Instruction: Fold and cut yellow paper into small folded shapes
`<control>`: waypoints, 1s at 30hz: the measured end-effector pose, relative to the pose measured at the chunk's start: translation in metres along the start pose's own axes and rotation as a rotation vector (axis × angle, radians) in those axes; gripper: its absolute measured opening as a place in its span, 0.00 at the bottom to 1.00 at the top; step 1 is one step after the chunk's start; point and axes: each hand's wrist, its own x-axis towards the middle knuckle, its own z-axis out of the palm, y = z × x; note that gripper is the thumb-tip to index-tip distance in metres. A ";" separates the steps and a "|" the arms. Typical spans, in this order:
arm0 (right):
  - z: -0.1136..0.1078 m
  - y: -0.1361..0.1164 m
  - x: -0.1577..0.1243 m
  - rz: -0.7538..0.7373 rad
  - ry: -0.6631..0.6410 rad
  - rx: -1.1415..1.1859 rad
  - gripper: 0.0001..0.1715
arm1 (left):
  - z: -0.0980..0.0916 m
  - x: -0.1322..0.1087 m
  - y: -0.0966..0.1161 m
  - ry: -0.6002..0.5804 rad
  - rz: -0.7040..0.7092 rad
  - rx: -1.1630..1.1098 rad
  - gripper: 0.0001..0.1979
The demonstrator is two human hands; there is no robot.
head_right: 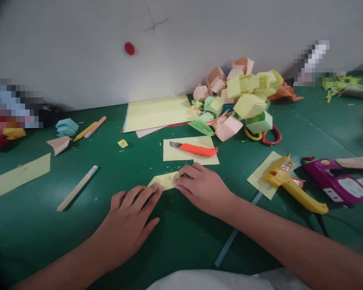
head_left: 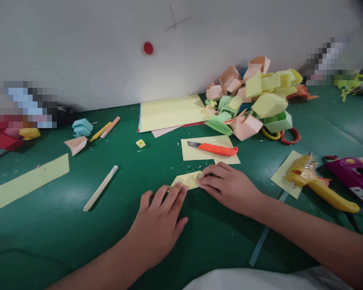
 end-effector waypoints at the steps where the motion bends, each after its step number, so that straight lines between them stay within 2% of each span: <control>1: 0.000 0.000 0.000 -0.003 -0.002 -0.008 0.13 | -0.001 0.000 0.001 0.000 -0.002 0.004 0.24; 6: -0.004 -0.002 0.001 0.003 -0.028 -0.055 0.14 | -0.005 -0.001 0.002 0.045 -0.001 -0.009 0.22; 14: -0.012 -0.001 0.000 0.017 -0.071 -0.139 0.15 | -0.009 0.000 -0.012 0.137 -0.033 -0.101 0.19; 17: -0.015 0.001 -0.001 0.017 -0.079 -0.148 0.15 | -0.005 0.002 -0.015 0.154 0.006 -0.095 0.17; 20: -0.016 0.003 -0.002 0.016 -0.068 -0.168 0.15 | 0.000 0.005 -0.018 0.186 0.110 -0.051 0.15; 24: -0.014 0.004 -0.002 0.032 -0.056 -0.136 0.16 | 0.006 0.008 -0.025 0.179 0.213 -0.054 0.15; 30: -0.008 0.006 -0.001 0.065 -0.038 -0.073 0.16 | 0.010 0.011 -0.029 0.122 0.189 -0.113 0.18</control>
